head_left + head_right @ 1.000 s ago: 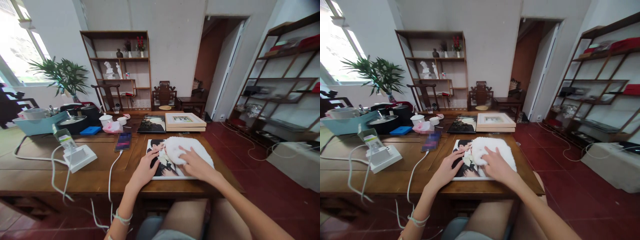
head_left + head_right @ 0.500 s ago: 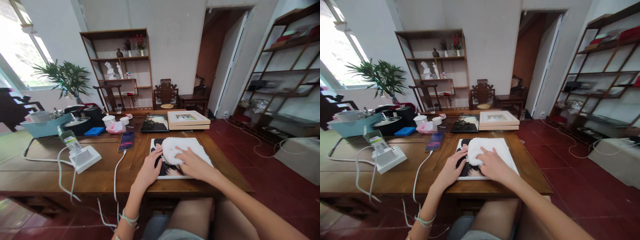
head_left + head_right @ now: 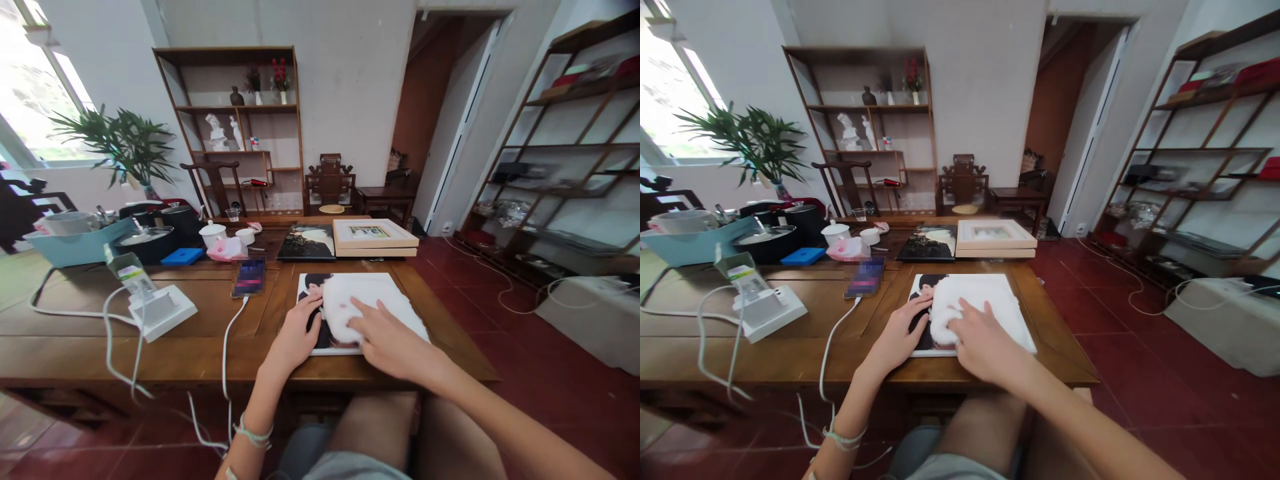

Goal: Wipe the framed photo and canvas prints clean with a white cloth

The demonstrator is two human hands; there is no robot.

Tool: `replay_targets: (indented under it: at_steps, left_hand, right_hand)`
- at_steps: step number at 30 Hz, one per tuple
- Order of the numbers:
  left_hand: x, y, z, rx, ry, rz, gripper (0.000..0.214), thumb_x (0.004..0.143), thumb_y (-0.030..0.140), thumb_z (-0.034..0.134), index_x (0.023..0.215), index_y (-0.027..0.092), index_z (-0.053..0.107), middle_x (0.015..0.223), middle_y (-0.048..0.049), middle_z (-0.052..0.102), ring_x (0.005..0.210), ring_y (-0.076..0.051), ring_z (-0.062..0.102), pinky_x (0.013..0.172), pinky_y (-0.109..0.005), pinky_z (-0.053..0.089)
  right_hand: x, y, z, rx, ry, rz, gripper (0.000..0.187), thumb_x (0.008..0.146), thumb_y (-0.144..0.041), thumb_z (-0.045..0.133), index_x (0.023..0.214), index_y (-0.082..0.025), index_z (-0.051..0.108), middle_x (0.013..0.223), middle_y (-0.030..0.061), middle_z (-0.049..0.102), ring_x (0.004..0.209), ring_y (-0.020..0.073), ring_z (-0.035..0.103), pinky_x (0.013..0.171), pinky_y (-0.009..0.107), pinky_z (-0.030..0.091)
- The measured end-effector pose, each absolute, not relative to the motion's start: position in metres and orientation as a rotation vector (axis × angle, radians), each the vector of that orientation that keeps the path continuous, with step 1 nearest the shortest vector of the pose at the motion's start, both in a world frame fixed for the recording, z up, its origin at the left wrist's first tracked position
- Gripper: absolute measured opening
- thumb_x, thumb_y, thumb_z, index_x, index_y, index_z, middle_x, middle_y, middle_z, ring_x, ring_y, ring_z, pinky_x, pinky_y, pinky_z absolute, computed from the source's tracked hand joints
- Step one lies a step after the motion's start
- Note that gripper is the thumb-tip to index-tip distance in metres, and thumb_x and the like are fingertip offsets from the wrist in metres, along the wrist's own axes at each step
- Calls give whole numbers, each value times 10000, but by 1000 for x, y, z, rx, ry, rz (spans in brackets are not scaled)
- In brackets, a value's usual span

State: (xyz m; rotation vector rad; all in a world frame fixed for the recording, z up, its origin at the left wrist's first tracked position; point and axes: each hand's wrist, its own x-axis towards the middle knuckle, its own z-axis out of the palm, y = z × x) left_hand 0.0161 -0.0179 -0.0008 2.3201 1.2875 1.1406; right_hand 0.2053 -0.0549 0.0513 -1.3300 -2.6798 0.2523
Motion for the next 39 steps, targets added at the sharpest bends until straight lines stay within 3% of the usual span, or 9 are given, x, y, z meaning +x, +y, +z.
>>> replay_targets:
  at_steps: [4, 7, 13, 21, 27, 32, 36, 39]
  left_hand:
    - [16, -19, 1, 2304, 1305, 1108, 307, 834, 155, 435, 1097, 151, 594, 1213, -103, 576, 1160, -216, 505, 1010, -405, 380]
    - [16, -19, 0, 2306, 1305, 1104, 307, 837, 158, 428, 1095, 157, 594, 1215, -98, 575, 1157, -212, 507, 1011, -404, 377]
    - [15, -18, -2, 2307, 1304, 1129, 296, 842, 157, 431, 1089, 129, 591, 1207, -120, 576, 1160, -219, 502, 1011, -409, 374]
    - [16, -19, -2, 2261, 1334, 1145, 329, 902, 244, 359, 1180, 178, 522, 1308, -94, 477, 1242, -200, 408, 1064, -394, 298]
    - [15, -23, -3, 2186, 1334, 1191, 431, 928, 314, 284, 1341, 195, 315, 1422, -81, 324, 1324, -174, 263, 1103, -377, 207]
    - [14, -23, -4, 2154, 1345, 1155, 467, 916, 370, 303, 1328, 157, 353, 1399, -106, 375, 1310, -206, 303, 1086, -389, 242]
    - [16, -23, 0, 2200, 1316, 1126, 435, 909, 355, 333, 1293, 171, 419, 1346, -97, 456, 1273, -215, 374, 1063, -393, 292]
    - [16, -23, 2, 2280, 1311, 1082, 383, 902, 334, 361, 1217, 176, 511, 1332, -86, 475, 1284, -215, 356, 1069, -403, 283]
  right_hand:
    - [217, -106, 54, -1284, -2707, 396, 448, 631, -42, 387, 997, -192, 598, 1407, 75, 350, 1344, 236, 132, 1062, 514, 125]
    - [221, -116, 56, -1254, -2710, 467, 464, 599, -33, 381, 958, -221, 607, 1403, 24, 361, 1344, 194, 139, 1085, 465, 113]
    - [231, -62, 44, -1386, -2587, 291, 445, 618, -54, 380, 980, -167, 613, 1352, 121, 427, 1316, 203, 239, 1073, 459, 130]
    - [219, -7, 37, -1518, -2462, 194, 471, 637, -35, 347, 1012, -161, 603, 1246, 119, 537, 1300, 252, 270, 1017, 523, 190]
    - [206, -41, 47, -1103, -2682, 378, 459, 579, -20, 363, 928, -185, 613, 1292, 97, 497, 1323, 209, 216, 1059, 515, 95]
    - [221, -68, 62, -781, -2795, 605, 491, 511, 5, 345, 876, -194, 607, 1293, 25, 508, 1319, 163, 229, 1097, 426, 42]
    - [241, -70, 62, -907, -2726, 687, 430, 527, -6, 337, 796, -207, 605, 1230, 10, 562, 1253, 196, 361, 1070, 406, 176]
    - [253, -52, 59, -1143, -2610, 617, 365, 544, -33, 345, 733, -192, 614, 996, 44, 668, 1046, 230, 534, 946, 376, 342]
